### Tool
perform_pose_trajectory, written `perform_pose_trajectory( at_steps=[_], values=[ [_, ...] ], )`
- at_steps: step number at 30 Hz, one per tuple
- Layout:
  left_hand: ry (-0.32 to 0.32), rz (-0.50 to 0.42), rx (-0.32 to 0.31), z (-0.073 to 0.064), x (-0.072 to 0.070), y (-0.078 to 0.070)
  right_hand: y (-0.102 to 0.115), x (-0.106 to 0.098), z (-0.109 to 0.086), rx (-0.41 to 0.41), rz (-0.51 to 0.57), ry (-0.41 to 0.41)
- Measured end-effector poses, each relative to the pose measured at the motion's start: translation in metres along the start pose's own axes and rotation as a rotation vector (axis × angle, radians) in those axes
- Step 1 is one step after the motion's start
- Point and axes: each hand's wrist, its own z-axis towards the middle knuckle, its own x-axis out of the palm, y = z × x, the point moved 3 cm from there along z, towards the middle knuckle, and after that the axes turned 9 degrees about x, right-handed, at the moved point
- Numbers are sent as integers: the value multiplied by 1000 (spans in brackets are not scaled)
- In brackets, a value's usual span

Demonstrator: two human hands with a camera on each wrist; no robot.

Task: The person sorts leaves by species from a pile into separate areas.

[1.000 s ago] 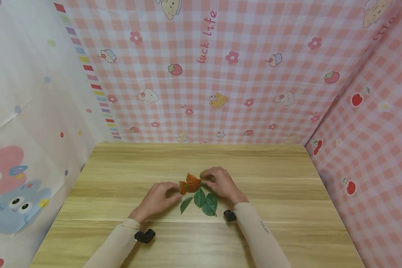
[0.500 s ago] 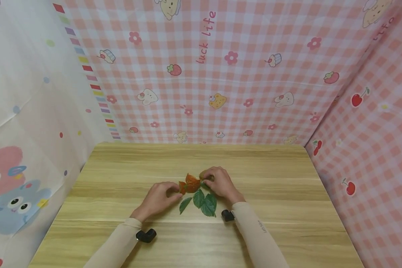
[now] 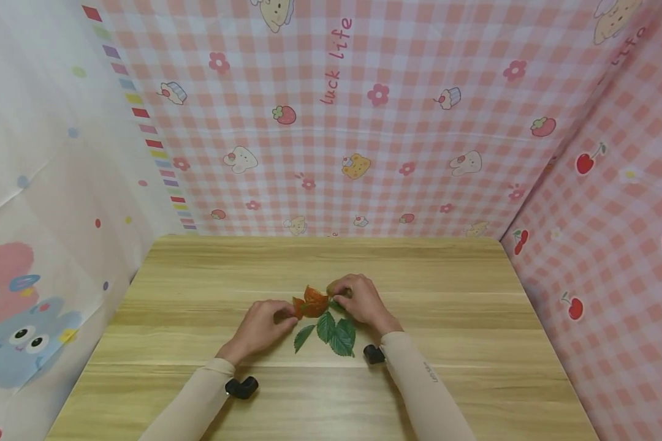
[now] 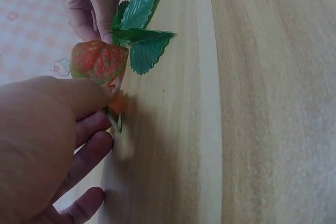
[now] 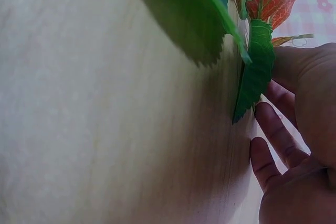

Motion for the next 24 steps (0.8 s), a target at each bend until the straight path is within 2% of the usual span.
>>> perform_pose_trajectory(
  at_steps=[9, 13, 18, 24],
  values=[
    [0, -38, -42, -4, -3, 3, 1, 1, 0, 22, -14, 15],
    [-13, -72, -61, -8, -9, 5, -3, 2, 0, -11, 4, -9],
    [-28, -99, -50, -15, -19, 10, -21, 9, 5, -74, 28, -54],
    [-43, -109, -82, -22, -31, 22, -22, 9, 7, -121, 33, -63]
  ],
)
